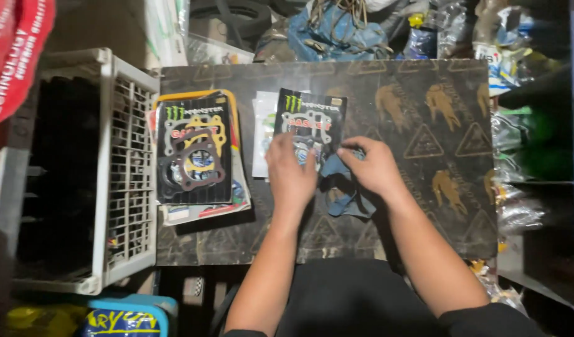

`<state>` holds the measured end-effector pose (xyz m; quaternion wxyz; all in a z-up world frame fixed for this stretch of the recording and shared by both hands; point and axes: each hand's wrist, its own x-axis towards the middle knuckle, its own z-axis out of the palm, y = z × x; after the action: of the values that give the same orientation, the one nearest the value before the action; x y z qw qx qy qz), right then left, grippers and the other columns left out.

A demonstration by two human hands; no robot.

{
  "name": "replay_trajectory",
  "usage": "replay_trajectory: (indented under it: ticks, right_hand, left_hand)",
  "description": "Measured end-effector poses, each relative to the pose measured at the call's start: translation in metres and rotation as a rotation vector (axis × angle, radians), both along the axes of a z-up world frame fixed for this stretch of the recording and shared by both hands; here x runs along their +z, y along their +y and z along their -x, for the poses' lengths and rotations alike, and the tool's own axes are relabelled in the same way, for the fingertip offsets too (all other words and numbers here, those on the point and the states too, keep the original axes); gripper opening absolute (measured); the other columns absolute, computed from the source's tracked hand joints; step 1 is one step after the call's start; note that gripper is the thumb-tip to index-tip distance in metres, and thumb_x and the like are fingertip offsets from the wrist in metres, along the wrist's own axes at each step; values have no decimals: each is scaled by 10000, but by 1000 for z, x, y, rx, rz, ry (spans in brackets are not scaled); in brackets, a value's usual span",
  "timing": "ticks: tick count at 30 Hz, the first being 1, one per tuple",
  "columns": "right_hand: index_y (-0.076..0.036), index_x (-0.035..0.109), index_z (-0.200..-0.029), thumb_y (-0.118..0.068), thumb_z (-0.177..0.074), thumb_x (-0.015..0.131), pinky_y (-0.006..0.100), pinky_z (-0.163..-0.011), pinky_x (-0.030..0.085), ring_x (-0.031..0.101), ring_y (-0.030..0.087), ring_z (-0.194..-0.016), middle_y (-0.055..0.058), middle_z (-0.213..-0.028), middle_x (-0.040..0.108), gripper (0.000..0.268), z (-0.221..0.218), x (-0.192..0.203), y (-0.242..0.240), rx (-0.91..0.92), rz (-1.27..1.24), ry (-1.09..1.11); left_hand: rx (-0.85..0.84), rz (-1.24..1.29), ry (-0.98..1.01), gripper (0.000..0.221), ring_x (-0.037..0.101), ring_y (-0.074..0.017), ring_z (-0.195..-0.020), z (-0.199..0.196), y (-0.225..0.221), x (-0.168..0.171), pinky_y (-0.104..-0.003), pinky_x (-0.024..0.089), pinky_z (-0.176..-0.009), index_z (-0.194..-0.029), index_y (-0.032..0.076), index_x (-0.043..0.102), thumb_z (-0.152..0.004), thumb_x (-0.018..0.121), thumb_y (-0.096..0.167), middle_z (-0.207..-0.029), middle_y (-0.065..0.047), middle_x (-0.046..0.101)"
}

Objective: Clean motorcycle gaskets with a cloth after removing them from their packaging.

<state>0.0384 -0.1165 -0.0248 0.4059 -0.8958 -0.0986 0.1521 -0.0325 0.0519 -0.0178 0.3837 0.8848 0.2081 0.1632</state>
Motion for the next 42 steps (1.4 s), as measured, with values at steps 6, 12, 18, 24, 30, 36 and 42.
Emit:
replay_trajectory:
  ticks: [6, 12, 18, 24, 30, 36, 42]
  right_hand:
    - [-79, 710, -1292, -317, -880, 760, 538, -1020, 506, 662, 401, -1193, 181, -1203, 745, 478, 4, -10, 0, 13, 127, 76]
    - [-77, 711, -1295, -338, -903, 754, 521, -1029, 501, 648, 401, -1207, 186, -1212, 733, 473, 10, -17, 8, -30, 104, 83]
    - [-114, 731, -1263, -342, -885, 804, 518, -1022, 491, 645, 380, -1199, 162, -1177, 735, 448, 19, -19, 4, -179, 29, 3]
    - [-143, 711, -1293, -387, -876, 825, 498, -1048, 469, 612, 358, -1255, 131, -1253, 710, 496, 29, -3, -15, -297, -66, -64]
    - [-87, 573, -1253, -433, -1110, 587, 357, -1078, 388, 551, 221, -1189, 112, -1202, 592, 375, 29, 18, 12, -612, -569, -645]
    - [-175, 496, -1222, -379, -1124, 391, 321, -912, 552, 608, 180, -1033, 70, -1179, 554, 250, 2, 69, 37, -608, -1148, -650]
    - [-54, 569, -1364, -174, -1048, 546, 536, -997, 336, 367, 440, -1375, 188, -1458, 454, 339, 28, 15, -11, 253, 85, -700]
  left_hand:
    - [62, -55, 228, 744, 480, -509, -1283, 1, 6, -30, -617, 420, -989, -1488, -1, 447, -837, 745, 200, -1448, -289, 455]
    - [19, -131, 297, 728, 467, -437, -1252, -3, 13, -38, -559, 418, -976, -1454, 55, 502, -793, 769, 206, -1409, -202, 461]
    - [3, 190, 190, 972, 500, -552, -1202, -1, 23, -23, -610, 439, -999, -1554, 30, 321, -727, 830, 74, -1319, -277, 452]
    - [-39, 1048, 15, 434, 676, -235, -952, -3, 10, -20, -391, 558, -808, -1192, 25, 674, -768, 760, -8, -1017, -136, 720]
    - [-202, 1126, -12, 417, 631, -253, -999, 7, -5, -33, -451, 527, -892, -1212, 4, 629, -811, 740, -7, -1085, -164, 697]
    - [-329, 1062, -37, 458, 640, -204, -1011, 0, -34, -51, -424, 536, -921, -1198, 55, 660, -761, 711, -71, -1071, -134, 721]
    - [-128, 1070, -158, 484, 616, -240, -988, -5, -54, -53, -449, 498, -945, -1183, 30, 657, -715, 681, -90, -1025, -109, 676]
